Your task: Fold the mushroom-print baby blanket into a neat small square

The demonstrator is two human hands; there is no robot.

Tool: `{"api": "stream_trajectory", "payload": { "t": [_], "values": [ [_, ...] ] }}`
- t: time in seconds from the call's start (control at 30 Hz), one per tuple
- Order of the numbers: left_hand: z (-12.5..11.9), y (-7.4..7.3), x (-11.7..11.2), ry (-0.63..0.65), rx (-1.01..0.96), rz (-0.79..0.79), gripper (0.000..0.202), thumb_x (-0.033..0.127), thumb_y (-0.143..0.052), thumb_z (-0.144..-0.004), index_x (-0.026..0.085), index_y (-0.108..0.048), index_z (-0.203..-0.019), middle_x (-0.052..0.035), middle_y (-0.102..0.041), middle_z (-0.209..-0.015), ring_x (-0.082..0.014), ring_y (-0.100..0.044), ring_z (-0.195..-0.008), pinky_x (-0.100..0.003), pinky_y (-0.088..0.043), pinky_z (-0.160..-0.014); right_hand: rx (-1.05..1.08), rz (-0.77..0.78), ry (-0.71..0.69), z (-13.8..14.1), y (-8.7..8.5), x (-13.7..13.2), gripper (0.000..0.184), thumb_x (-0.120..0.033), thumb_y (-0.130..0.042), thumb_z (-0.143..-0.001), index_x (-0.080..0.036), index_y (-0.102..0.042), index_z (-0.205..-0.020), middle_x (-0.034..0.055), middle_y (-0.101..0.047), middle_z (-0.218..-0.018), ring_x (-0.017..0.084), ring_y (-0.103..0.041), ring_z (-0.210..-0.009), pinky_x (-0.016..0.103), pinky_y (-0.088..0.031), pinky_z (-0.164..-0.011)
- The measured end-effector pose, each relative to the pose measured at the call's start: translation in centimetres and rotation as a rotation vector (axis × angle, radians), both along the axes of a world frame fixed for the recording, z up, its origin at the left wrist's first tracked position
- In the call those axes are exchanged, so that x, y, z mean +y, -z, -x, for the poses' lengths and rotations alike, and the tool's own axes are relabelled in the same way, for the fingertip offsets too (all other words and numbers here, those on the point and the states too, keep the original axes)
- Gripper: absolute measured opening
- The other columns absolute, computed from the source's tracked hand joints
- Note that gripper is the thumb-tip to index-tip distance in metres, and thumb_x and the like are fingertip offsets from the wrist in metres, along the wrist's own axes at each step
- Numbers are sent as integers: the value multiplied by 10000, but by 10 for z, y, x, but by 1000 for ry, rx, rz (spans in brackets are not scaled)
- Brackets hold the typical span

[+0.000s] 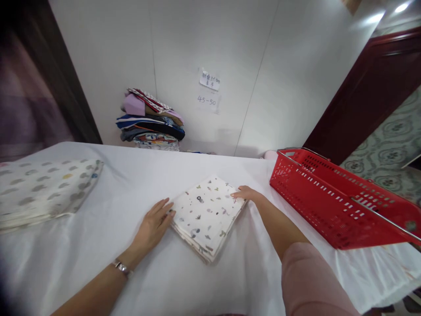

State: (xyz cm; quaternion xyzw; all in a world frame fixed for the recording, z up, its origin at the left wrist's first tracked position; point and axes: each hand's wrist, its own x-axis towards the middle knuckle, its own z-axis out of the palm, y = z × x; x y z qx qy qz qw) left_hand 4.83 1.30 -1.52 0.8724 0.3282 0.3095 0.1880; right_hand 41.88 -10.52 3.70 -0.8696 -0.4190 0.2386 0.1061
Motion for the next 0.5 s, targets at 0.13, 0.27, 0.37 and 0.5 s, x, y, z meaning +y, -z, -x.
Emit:
{"api": "stream_trajectory", "payload": {
  "t": [0.13, 0.27, 0.37, 0.5],
  "values": [
    [3, -2, 7, -86, 32, 90, 497, 482, -412, -847, 153, -552, -1192, -104, -615, -1147, -245, -554, -1069, -415, -435, -927, 49, -14, 30, -2, -2, 0, 416, -465, -690, -626, -138, -659, -881, 89, -674, -943, 226, -616, -836, 275, -458, -681],
    [1, -10, 5, -107, 41, 184, 483, 439, -471, -792, 160, -551, -1178, -79, -658, -989, -227, -602, -903, -373, -482, -804, 5, -94, 15, 0, -8, 15, 365, -398, -698, -613, -135, -648, -861, 69, -669, -900, 209, -607, -807, 255, -446, -646],
    [0, -14, 1, -152, 28, 350, 490, 412, -506, -755, 197, -520, -1196, -48, -648, -984, -179, -613, -767, -319, -496, -702, -79, -172, -13, 2, -16, 42, 363, -389, -682, -638, -140, -631, -897, 44, -660, -881, 203, -601, -803, 244, -434, -642],
    [0, -20, -3, -142, 24, 404, 482, 362, -511, -744, 229, -492, -1206, -14, -650, -940, -162, -610, -755, -295, -484, -697, -207, -235, -31, 8, -21, 81, 431, -400, -606, -729, -179, -568, -1098, 46, -629, -1046, 220, -580, -938, 272, -430, -763]
  ]
}}
